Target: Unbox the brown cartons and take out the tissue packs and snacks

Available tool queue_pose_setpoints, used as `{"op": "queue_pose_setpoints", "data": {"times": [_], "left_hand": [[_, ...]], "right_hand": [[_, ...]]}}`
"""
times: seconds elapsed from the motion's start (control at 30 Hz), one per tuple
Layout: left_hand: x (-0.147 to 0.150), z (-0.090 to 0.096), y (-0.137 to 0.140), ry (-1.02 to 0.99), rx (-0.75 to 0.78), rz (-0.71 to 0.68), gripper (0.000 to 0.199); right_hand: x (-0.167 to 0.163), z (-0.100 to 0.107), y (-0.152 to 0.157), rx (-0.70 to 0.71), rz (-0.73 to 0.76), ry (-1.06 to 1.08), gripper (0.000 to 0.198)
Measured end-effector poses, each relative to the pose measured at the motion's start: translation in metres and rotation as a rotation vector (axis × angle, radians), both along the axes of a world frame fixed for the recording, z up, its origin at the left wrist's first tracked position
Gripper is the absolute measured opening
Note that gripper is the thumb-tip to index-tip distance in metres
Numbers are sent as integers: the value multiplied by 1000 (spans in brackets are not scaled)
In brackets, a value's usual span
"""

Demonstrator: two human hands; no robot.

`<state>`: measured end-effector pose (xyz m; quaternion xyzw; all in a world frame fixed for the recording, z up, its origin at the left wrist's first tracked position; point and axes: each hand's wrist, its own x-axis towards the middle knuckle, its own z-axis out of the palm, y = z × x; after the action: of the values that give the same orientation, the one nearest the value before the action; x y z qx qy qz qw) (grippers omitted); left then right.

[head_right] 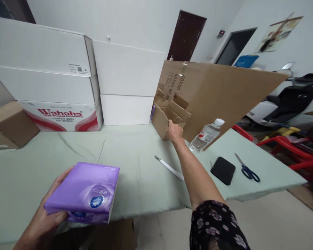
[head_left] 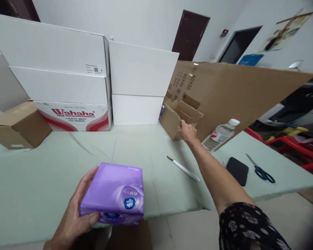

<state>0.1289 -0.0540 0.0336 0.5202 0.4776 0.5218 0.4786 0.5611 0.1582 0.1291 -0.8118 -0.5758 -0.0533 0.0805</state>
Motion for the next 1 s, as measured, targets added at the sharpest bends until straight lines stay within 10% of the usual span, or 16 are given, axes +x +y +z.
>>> {"op": "queue_pose_setpoints", "data": {"times": [0.17,0.33,0.6,0.83,1.0], "left_hand": [[6,13,-1,-69,51,-32,105],[12,26,1,-125,86,-93,106],[27,35,-18,53,-16,-329,109],[29,-4,-8,237,147,-167,86],[22,-49,2,502,190,29,63]], "right_hand": [[-18,-4,-32,51,-33,47,79],[-71,6,-119,34,527,488,61],[-169,24,-214,-307,1040,608,117],[-110,-25,-185,-115,599,810,123],[-12,-45,-131,427,96,843,122]]}}
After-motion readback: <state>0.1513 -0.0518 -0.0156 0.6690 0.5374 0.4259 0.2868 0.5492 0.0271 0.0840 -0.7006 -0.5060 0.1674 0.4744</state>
